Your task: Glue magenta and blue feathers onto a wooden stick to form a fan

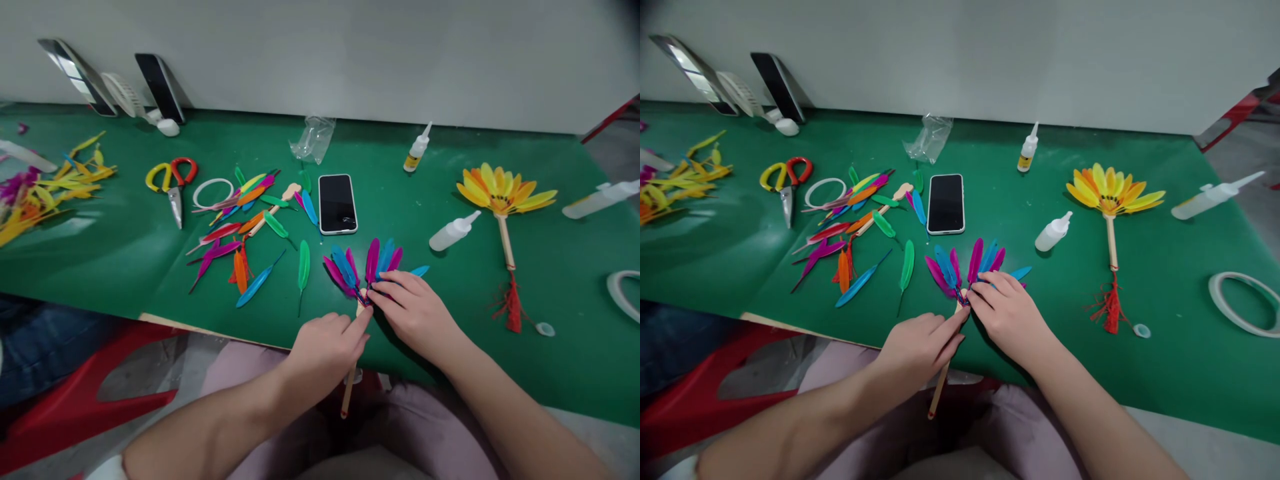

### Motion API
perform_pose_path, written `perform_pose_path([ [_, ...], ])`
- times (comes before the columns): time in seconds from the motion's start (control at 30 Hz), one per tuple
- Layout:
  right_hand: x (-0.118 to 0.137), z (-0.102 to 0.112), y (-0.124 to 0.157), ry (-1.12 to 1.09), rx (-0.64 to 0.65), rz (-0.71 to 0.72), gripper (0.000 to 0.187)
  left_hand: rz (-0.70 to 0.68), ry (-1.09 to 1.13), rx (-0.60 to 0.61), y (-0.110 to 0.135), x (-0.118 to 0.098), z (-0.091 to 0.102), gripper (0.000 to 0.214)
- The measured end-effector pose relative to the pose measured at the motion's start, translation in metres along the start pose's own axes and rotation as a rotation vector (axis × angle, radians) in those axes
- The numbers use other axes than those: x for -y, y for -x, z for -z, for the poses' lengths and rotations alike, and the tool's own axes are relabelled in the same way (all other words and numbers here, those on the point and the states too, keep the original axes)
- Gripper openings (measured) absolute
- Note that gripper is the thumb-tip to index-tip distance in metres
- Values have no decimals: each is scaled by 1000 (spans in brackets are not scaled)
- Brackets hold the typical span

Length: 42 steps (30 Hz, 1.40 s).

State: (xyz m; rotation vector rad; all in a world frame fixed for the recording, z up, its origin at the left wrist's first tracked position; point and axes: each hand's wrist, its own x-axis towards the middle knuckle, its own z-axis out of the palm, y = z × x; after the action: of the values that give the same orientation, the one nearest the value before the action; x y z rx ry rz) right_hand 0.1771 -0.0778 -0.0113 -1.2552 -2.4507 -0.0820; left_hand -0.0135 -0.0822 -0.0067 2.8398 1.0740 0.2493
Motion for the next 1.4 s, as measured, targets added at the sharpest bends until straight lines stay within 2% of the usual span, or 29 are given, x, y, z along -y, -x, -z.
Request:
perform_pose_path([
  [0.1, 1, 2, -1, -7, -13, 7, 26, 6, 1, 10, 0, 1, 0, 36],
  [0.2, 0, 10, 0, -40, -123, -18, 28, 13, 9, 32, -1, 1, 1, 36],
  [0.37, 0, 29, 8, -88, -406, -219, 39, 28, 104, 55, 2, -1, 3, 35],
  [0.47, 11, 36, 18, -130, -459, -323, 31, 115, 248, 2, 2, 9, 13, 34],
  [0.53, 23, 36, 25, -176, -461, -407, 21, 240, 300, -72, -5, 27, 25, 34],
  [0.63, 40, 29, 32, -273, -447, -483, 5, 449, 253, -134, -30, 73, 47, 36],
  [0.67, 44, 26, 33, -300, -434, -480, 4, 495, 231, -163, -42, 90, 53, 37],
  [0.73, 49, 19, 33, -344, -375, -463, 10, 552, 197, -147, -71, 122, 60, 41],
  [0.8, 49, 15, 31, -366, -312, -447, 14, 590, 151, -54, -100, 148, 58, 42],
  [0.87, 47, 12, 31, -369, -295, -440, 15, 613, 118, -36, -125, 166, 51, 42],
  [1.0, 43, 11, 32, -375, -322, -460, 13, 635, 102, 3, -152, 185, 36, 36],
  [1.13, 40, 11, 35, -366, -311, -496, 14, 602, 131, 66, -155, 192, 29, 25],
  [1.23, 38, 10, 37, -376, -289, -514, 14, 573, 167, 98, -148, 197, 34, 22],
  [1.3, 37, 10, 40, -375, -280, -522, 14, 562, 180, 92, -137, 207, 46, 27],
  [1.4, 35, 11, 43, -357, -276, -531, 16, 606, 132, 28, -107, 234, 75, 38],
])
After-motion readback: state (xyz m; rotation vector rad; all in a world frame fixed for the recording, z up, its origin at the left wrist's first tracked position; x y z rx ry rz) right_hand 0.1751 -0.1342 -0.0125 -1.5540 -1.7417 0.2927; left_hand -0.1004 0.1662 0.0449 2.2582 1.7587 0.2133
